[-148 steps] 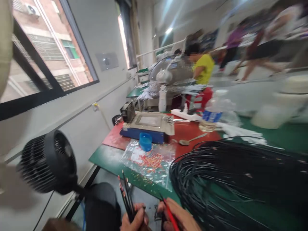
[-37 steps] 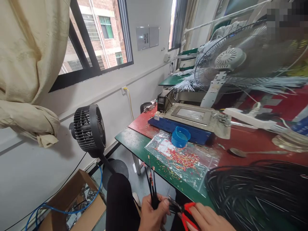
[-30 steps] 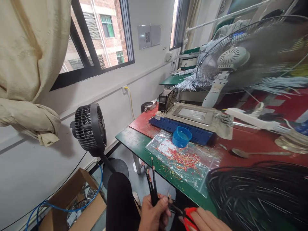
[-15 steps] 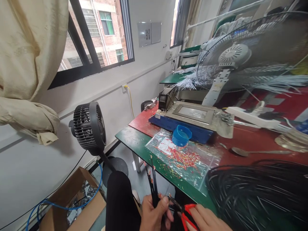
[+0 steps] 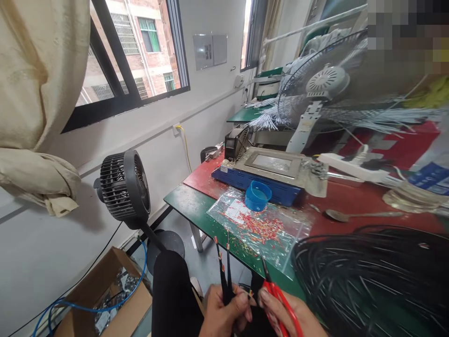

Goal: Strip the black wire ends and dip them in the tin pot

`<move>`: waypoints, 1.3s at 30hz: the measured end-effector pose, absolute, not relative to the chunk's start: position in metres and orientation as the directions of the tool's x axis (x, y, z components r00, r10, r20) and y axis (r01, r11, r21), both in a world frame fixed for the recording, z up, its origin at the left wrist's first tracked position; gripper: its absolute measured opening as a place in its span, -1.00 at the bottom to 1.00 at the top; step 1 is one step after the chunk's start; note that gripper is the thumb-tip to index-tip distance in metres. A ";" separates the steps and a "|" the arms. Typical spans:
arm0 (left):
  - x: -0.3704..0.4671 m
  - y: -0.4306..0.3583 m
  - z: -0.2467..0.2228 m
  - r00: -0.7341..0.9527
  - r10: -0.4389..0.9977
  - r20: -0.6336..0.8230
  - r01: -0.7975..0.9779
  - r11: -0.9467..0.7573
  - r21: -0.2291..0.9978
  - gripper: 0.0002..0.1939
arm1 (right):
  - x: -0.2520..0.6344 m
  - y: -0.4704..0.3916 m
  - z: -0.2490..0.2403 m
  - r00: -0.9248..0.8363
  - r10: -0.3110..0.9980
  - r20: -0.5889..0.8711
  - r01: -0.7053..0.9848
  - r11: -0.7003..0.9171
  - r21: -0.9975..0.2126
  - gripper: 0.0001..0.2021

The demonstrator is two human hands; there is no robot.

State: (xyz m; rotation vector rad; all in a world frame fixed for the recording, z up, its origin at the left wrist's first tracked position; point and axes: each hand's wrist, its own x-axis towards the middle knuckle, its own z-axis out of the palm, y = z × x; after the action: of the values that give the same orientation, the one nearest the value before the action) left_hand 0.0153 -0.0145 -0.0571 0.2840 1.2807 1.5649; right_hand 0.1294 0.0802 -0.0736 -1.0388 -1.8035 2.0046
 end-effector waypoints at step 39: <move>0.016 -0.015 -0.063 -0.465 0.821 -0.332 -0.420 0.126 0.899 -0.57 | 0.121 0.069 -0.095 -0.712 0.475 -0.517 0.132 -0.632 -0.763 -0.38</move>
State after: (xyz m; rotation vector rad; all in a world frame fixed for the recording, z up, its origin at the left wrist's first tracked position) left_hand 0.0158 -0.0151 -0.0634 0.4263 1.3888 1.5509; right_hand 0.1207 0.0690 -0.0948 -1.0764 -1.2268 2.4374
